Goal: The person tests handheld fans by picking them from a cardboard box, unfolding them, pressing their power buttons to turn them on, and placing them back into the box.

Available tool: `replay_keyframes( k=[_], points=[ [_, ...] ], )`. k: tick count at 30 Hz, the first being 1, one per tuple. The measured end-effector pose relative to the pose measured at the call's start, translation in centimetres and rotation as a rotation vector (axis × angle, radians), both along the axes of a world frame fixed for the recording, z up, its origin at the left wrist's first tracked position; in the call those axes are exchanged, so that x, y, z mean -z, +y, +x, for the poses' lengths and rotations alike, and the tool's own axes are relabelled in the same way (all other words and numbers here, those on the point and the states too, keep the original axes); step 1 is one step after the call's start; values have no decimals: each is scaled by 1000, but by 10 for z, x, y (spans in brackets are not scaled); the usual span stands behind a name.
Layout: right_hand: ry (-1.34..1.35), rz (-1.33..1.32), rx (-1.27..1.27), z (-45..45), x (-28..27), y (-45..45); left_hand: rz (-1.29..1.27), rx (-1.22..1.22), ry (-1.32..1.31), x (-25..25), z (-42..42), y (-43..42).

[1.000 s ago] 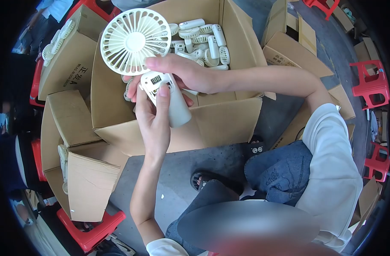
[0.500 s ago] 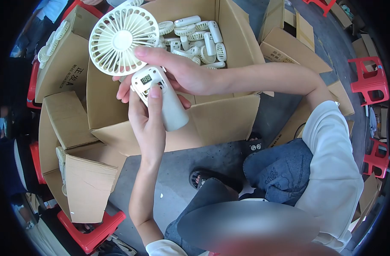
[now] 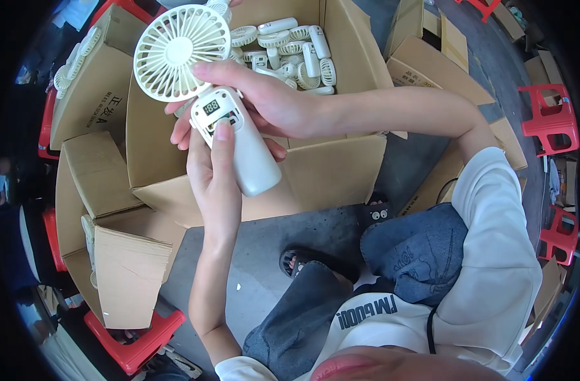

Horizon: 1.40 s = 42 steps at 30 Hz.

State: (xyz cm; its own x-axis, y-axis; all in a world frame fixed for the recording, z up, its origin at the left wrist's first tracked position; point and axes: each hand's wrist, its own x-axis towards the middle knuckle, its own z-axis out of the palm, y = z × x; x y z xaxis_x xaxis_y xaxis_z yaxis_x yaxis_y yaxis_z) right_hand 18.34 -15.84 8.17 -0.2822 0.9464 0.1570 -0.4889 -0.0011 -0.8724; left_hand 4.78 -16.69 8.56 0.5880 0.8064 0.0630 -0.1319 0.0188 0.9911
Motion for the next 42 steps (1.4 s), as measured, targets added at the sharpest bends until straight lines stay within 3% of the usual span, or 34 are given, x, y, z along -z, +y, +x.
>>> replay_keyframes(
  k=[20, 33, 42],
  points=[
    [-200, 52, 86, 9, -2, -9, 127, 11, 35, 12, 0, -1],
    [-59, 32, 10, 11, 6, 0, 198, -29, 60, 26, -4, 7],
    [-220, 28, 37, 11, 1, -6, 215, -50, 93, 23, -4, 6]
  ],
)
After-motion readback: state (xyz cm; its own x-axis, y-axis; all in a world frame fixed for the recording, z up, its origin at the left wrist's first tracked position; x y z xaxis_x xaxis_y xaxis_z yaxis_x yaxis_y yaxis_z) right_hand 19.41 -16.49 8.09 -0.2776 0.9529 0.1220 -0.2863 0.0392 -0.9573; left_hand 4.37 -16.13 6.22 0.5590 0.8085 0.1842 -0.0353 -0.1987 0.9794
